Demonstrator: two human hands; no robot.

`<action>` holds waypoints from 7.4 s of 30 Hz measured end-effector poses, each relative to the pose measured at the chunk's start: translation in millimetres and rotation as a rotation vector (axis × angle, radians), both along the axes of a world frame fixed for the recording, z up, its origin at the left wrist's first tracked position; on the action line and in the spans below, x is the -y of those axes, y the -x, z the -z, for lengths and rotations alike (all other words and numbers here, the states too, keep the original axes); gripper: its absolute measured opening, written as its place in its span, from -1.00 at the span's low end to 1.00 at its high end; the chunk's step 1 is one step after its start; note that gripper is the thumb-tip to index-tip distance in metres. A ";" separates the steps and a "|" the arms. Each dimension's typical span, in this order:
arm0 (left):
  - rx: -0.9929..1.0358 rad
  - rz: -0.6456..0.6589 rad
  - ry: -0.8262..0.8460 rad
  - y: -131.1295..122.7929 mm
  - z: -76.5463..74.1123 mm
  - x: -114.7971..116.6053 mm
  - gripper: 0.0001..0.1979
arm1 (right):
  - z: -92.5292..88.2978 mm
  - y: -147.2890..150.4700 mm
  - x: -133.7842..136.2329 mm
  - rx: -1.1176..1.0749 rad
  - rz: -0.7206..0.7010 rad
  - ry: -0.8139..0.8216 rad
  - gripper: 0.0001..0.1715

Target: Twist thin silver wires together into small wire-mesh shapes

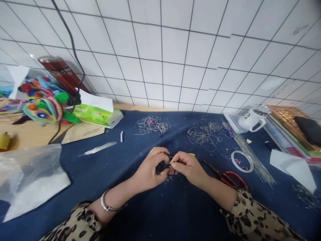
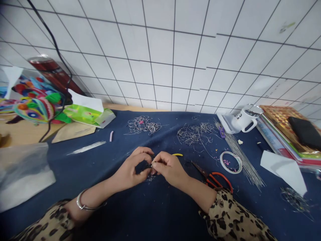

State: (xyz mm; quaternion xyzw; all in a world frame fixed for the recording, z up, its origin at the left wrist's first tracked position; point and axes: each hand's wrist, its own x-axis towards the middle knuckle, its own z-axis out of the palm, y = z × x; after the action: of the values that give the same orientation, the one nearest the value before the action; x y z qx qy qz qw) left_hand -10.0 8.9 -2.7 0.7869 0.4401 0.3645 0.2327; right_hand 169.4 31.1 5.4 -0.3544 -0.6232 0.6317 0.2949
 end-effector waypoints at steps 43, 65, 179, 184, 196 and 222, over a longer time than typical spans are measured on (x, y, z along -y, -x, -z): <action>0.140 0.039 0.064 -2.1 -0.9 4.6 -0.89 | -5.4 -1.2 4.5 0.139 0.078 -0.305 -0.90; -0.135 -0.044 -0.179 12.8 -2.9 -7.2 -0.89 | -22.6 -8.3 -5.1 -0.088 0.129 -0.057 -0.84; 0.909 -0.289 0.664 22.8 5.9 -12.0 -0.80 | 15.0 24.9 13.9 0.464 -0.076 -0.943 -0.89; 0.912 -0.241 0.663 22.2 6.2 -12.9 -0.83 | 22.9 23.3 7.3 0.252 0.057 -0.897 -0.89; 0.870 -0.171 0.615 19.7 -0.3 -11.6 -0.81 | 22.5 14.2 1.8 0.135 0.161 -0.594 -0.88; 0.807 -0.363 0.519 -0.7 21.1 -6.3 -0.89 | 23.0 25.8 8.3 0.198 0.267 -0.787 -0.92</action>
State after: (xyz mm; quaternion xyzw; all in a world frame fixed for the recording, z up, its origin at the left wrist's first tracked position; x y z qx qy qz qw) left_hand -9.3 15.2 -23.8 0.4108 0.5206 0.5526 0.5049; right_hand 143.7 22.8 -17.6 -0.3516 -0.7905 0.2650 0.4257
